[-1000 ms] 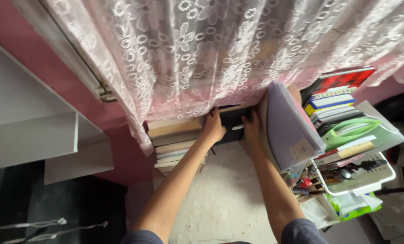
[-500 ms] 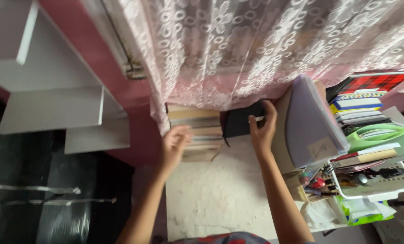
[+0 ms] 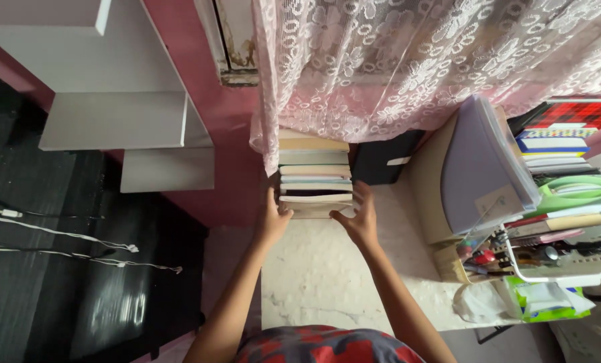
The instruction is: The person organizes a desk by placing folders into a beige file holder, arranging a spray bottle and pen holder, wiping the desk surface with a tissue, adjusting curtains, and stacking books on the desk.
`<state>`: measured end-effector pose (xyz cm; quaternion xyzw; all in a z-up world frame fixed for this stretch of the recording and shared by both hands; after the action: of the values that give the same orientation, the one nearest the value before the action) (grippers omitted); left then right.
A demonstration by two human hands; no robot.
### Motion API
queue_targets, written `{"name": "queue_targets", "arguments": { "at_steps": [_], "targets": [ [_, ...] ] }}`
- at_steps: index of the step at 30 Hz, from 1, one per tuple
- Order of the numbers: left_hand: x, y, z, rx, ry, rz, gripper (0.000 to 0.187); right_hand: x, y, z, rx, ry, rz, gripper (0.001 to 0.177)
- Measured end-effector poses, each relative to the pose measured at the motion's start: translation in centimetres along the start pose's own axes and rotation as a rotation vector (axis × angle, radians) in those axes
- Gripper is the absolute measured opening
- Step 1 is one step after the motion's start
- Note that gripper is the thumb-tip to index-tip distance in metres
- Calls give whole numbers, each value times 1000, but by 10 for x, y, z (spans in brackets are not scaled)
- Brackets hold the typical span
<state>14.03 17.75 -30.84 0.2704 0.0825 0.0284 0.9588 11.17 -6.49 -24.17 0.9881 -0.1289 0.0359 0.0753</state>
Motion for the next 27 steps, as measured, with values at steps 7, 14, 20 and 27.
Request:
{"name": "queue_targets", "arguments": {
  "at_steps": [7, 14, 20, 27],
  "targets": [
    [6, -78, -68, 99, -51, 138, 68, 6, 3, 72, 25, -119, 51, 65],
    [-34, -105, 2, 575, -390, 204, 33, 20, 65, 123, 14, 83, 215, 41],
    [-13, -187, 62, 378, -502, -53, 66, 59, 137, 112, -20, -9, 421, 41],
    [-29, -167, 179, 183, -423, -285, 113, 113, 174, 147, 125, -66, 541, 42]
  ]
}}
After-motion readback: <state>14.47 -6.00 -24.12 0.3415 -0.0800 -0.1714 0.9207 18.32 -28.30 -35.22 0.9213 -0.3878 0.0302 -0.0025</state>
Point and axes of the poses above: each hand's wrist, its own x-axis towards the middle knuckle, its own y-axis out of the back of the hand, z = x × y, the point moved 5 cm from there along x, towards the middle knuckle, and after that the axes turned 11 degrees about x, right-handed, at the moved point
